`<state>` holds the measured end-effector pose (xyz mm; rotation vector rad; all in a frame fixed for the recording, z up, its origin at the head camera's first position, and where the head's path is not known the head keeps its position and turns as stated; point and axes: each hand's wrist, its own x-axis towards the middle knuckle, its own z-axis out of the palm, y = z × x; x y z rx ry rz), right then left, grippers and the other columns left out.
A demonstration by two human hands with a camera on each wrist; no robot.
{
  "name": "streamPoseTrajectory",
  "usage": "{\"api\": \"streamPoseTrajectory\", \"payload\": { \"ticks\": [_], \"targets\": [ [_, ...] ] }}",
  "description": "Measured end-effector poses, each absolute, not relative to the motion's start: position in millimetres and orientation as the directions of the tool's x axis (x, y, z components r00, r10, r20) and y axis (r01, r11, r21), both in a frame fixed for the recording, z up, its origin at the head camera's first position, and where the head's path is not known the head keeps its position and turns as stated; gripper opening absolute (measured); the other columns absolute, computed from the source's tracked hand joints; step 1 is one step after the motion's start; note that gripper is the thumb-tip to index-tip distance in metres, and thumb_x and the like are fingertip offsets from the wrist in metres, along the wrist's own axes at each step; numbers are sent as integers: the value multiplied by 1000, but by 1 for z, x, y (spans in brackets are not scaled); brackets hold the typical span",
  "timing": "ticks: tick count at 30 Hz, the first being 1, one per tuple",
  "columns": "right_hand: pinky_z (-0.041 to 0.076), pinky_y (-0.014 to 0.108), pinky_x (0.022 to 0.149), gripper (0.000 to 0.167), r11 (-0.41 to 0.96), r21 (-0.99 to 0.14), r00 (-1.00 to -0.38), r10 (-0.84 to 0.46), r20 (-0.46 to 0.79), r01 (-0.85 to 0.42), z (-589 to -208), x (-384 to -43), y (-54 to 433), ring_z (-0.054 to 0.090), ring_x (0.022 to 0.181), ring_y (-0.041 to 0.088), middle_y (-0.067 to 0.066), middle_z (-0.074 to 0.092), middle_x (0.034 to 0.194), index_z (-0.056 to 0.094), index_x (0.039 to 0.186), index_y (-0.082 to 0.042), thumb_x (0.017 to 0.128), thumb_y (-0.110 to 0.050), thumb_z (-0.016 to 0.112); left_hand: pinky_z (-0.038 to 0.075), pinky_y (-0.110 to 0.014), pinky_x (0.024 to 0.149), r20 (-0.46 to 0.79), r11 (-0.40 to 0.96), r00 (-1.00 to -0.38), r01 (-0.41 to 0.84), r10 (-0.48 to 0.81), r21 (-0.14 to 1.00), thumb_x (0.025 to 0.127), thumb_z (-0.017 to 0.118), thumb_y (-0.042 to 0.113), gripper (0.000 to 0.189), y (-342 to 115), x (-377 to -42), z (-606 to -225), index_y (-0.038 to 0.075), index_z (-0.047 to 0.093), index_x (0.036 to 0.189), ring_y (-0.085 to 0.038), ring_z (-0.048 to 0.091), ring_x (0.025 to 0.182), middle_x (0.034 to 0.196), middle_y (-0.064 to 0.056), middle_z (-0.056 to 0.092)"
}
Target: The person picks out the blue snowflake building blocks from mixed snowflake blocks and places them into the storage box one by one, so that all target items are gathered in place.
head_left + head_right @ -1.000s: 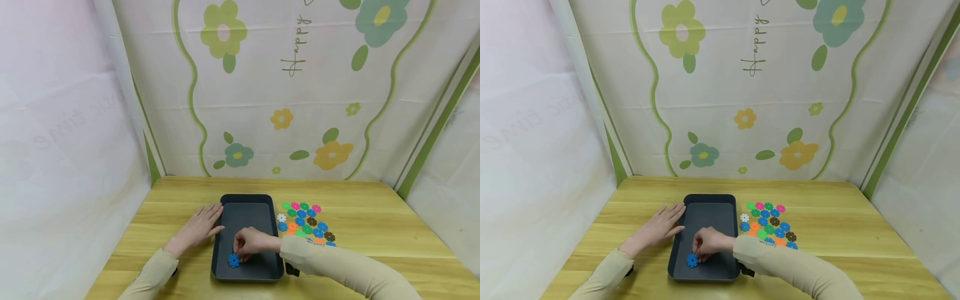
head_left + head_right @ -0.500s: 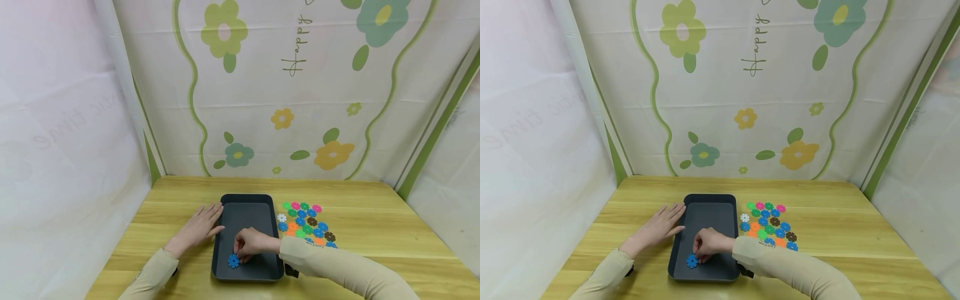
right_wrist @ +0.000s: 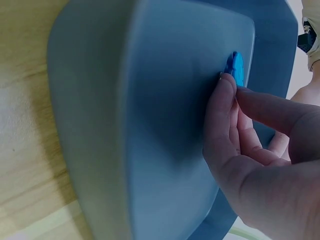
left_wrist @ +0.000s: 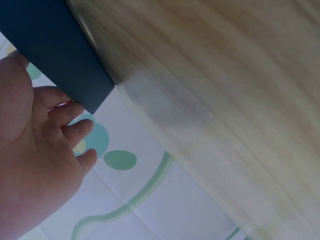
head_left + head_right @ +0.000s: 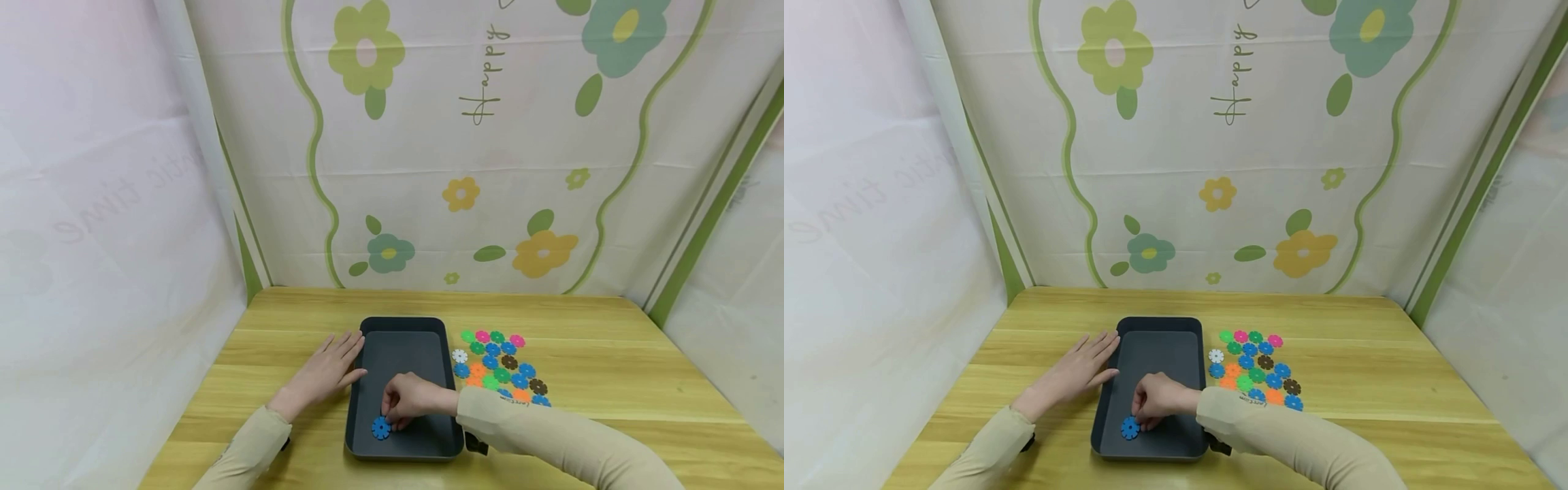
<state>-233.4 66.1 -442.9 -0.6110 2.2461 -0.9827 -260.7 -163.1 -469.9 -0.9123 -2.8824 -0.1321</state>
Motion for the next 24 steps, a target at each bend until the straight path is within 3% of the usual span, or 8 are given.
{"api": "streamPoseTrajectory", "payload": {
  "ticks": [12,24],
  "targets": [
    [62,34,63,6,609,-774,-720,-613,-325,-170,-441,-235,72,73,69,24,9,73,75,72,85,-4,87,2,71,27,-55,122,131,820,-818,570,560,50,103,46,47,65,-163,-261,-471,4,39,152,-33,35,148,161,-13,35],
    [63,38,66,4,551,-811,-762,-606,-227,-197,-427,-236,104,74,71,26,13,73,78,69,88,2,86,0,72,25,-56,122,136,824,-823,563,552,63,102,48,49,68,-164,-261,-472,5,38,153,-32,34,149,161,-12,35]
  ]
}}
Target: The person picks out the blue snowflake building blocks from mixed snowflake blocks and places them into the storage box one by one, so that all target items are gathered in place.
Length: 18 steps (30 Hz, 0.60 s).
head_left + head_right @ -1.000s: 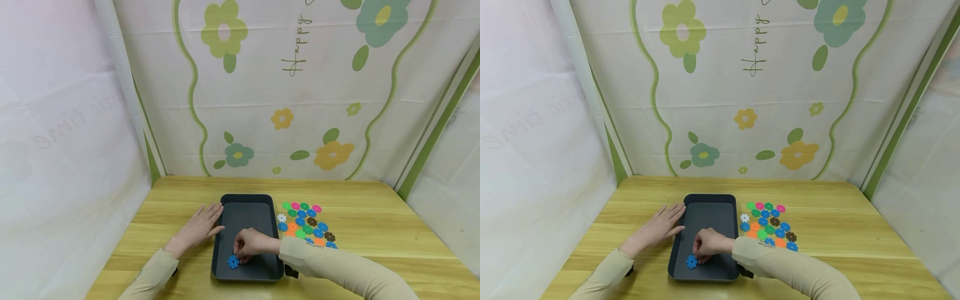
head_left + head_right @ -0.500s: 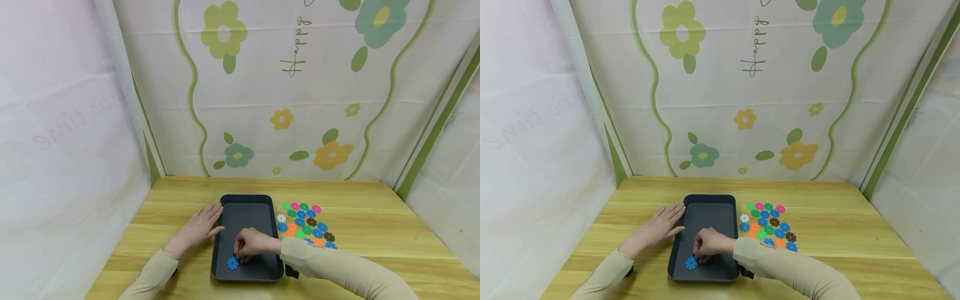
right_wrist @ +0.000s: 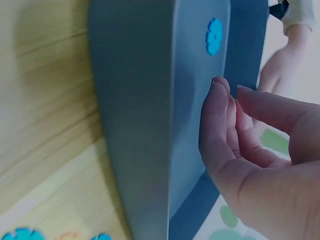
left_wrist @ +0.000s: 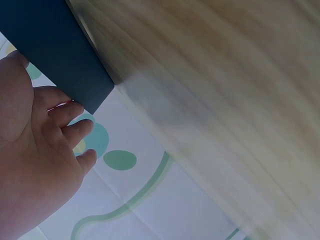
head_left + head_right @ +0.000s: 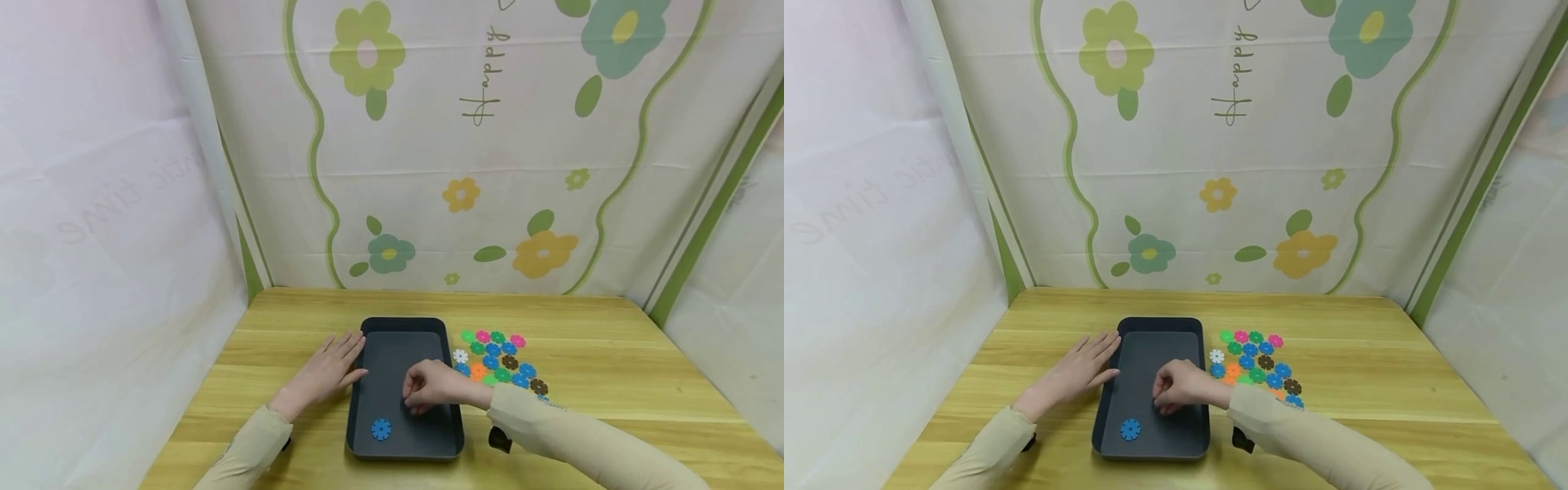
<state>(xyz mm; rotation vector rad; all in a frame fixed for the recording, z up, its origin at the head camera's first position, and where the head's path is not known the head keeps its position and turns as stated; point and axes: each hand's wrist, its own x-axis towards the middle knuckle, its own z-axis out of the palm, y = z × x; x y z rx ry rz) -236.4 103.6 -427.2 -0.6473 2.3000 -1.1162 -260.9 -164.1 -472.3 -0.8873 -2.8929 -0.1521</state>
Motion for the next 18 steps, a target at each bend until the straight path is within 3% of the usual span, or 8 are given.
{"api": "streamPoseTrajectory", "payload": {
  "ticks": [9,18],
  "targets": [
    [63,37,68,7,520,-835,-795,-577,-186,-181,-413,-238,140,73,72,26,11,70,81,67,90,1,89,-5,71,27,-57,121,154,822,-818,567,554,55,102,48,47,67,-164,-260,-474,3,39,152,-33,35,148,160,-13,35],
    [62,46,75,14,524,-835,-835,-525,-164,-166,-404,-241,189,71,81,34,13,67,90,65,97,1,93,-12,68,27,-57,121,156,816,-814,574,560,64,102,48,47,67,-163,-260,-474,3,39,152,-34,35,148,160,-14,35]
  ]
}}
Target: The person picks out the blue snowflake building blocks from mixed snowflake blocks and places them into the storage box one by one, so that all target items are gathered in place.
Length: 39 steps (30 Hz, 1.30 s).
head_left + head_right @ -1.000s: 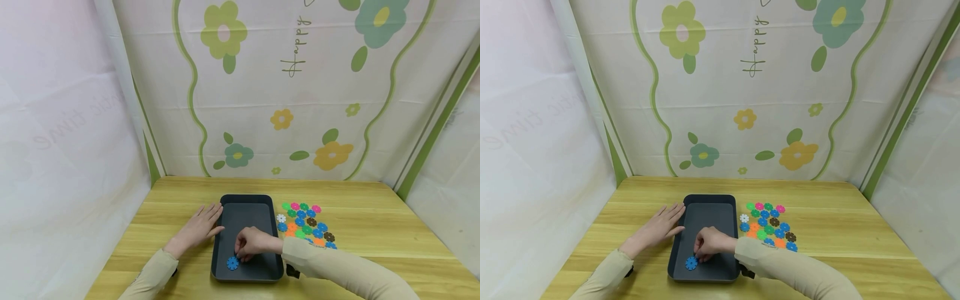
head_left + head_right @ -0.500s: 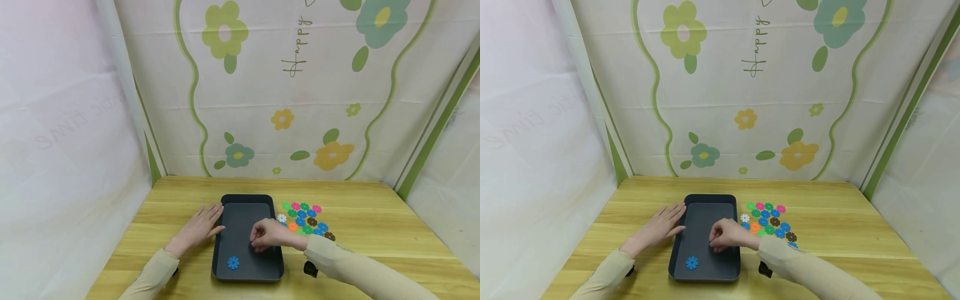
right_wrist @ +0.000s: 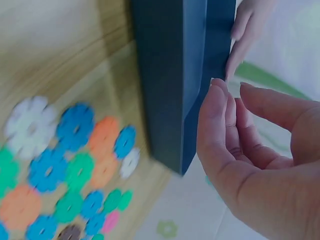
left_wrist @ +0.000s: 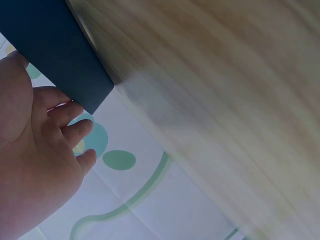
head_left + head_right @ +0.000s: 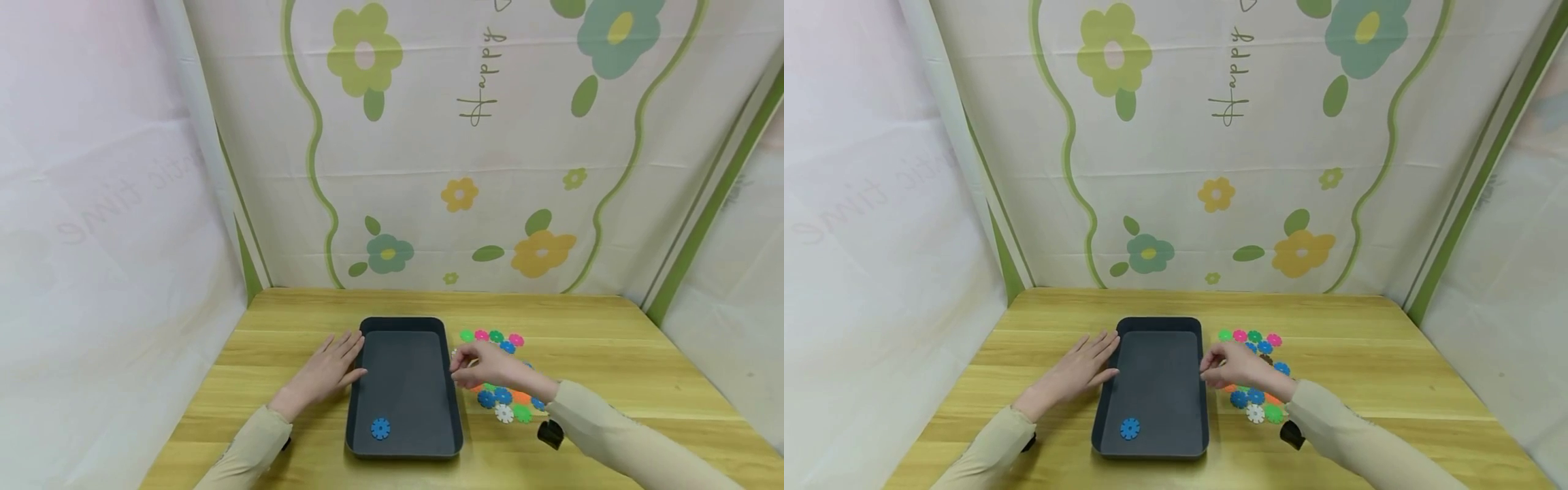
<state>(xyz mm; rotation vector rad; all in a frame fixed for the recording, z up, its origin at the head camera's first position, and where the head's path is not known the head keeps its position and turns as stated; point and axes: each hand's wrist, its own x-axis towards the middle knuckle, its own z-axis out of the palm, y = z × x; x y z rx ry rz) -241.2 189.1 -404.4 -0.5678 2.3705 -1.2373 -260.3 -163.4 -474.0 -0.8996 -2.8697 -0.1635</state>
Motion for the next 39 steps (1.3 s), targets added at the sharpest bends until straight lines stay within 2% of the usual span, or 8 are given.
{"api": "streamPoseTrajectory", "payload": {
  "ticks": [8,14,27,34,39],
  "targets": [
    [61,41,71,18,535,-834,-874,-461,-152,-138,-408,-244,230,67,80,29,23,67,94,63,101,8,94,-8,65,26,-57,122,142,817,-818,571,557,83,102,47,49,68,-165,-260,-474,4,36,153,-34,34,149,162,-13,33],
    [60,35,66,19,581,-804,-918,-376,-127,-127,-408,-248,256,64,75,24,15,66,90,64,101,6,94,-11,66,26,-57,122,138,820,-821,566,553,80,102,47,48,68,-166,-259,-473,4,36,153,-34,34,149,161,-14,33],
    [59,35,66,20,690,-720,-963,-239,-127,-77,-423,-266,296,63,75,21,12,65,86,63,100,7,91,-9,69,26,-56,122,137,822,-821,566,555,63,102,46,49,69,-166,-258,-473,4,36,153,-33,33,149,162,-13,33],
    [53,24,64,23,737,-654,-955,-288,-76,-171,-440,-277,321,58,81,17,12,66,91,64,101,8,86,-6,73,25,-55,123,138,822,-820,566,555,62,102,45,50,69,-165,-260,-474,5,35,154,-32,33,150,163,-11,31],
    [50,20,65,23,758,-629,-946,-306,-109,-173,-449,-280,332,57,80,14,10,67,91,66,101,6,84,-8,76,24,-54,123,134,821,-820,567,556,67,102,44,50,69,-165,-260,-475,5,34,154,-31,32,150,163,-11,31]
  ]
}}
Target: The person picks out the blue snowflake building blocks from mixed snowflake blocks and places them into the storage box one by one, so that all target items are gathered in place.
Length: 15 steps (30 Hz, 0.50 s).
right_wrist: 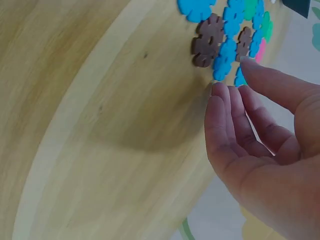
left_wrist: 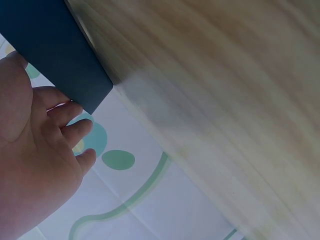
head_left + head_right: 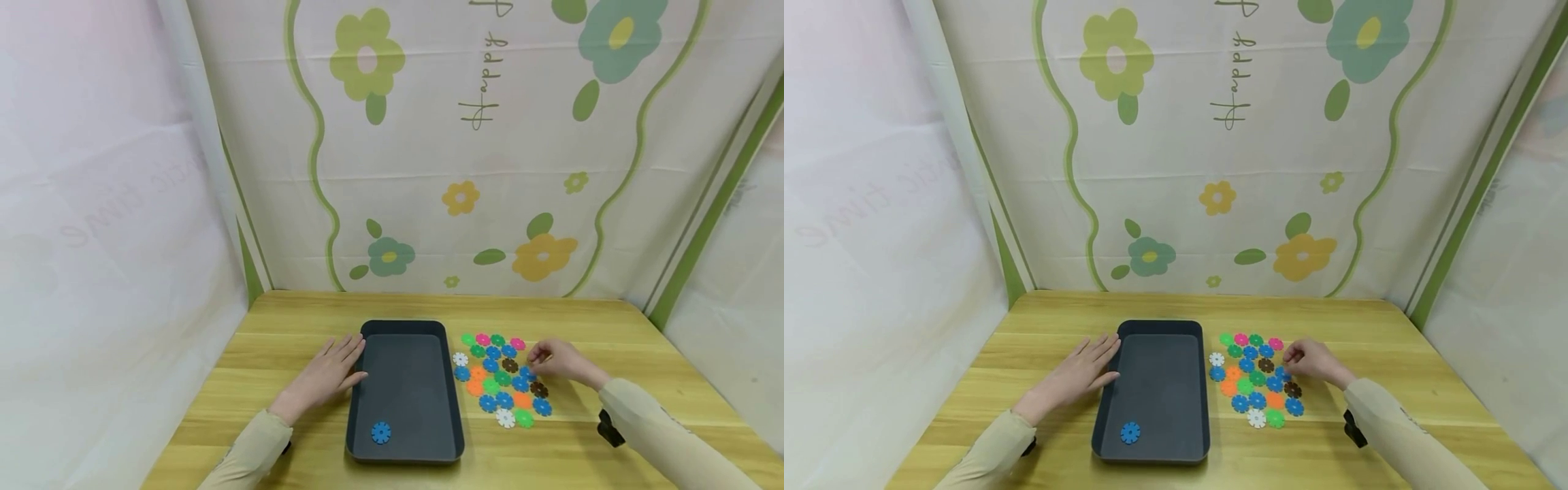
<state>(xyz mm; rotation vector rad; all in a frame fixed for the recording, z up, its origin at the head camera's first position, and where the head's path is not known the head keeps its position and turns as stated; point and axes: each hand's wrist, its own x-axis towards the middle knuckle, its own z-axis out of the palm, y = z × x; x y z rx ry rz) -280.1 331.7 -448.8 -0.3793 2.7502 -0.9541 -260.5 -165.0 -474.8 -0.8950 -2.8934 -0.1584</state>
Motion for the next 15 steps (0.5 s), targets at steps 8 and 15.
{"api": "streamPoseTrajectory", "payload": {
  "ticks": [8,15],
  "targets": [
    [50,21,65,28,764,-627,-942,-305,-140,-155,-451,-280,331,59,83,17,11,67,93,67,100,5,82,-11,80,25,-54,123,134,822,-822,565,553,68,102,46,50,69,-165,-259,-474,5,35,154,-31,33,150,162,-11,32],
    [51,20,65,27,771,-622,-941,-297,-161,-137,-454,-283,330,58,82,17,12,67,92,67,99,5,79,-7,81,26,-56,122,134,820,-820,568,556,74,102,45,50,69,-165,-259,-472,5,34,154,-32,32,150,162,-12,32]
  ]
}}
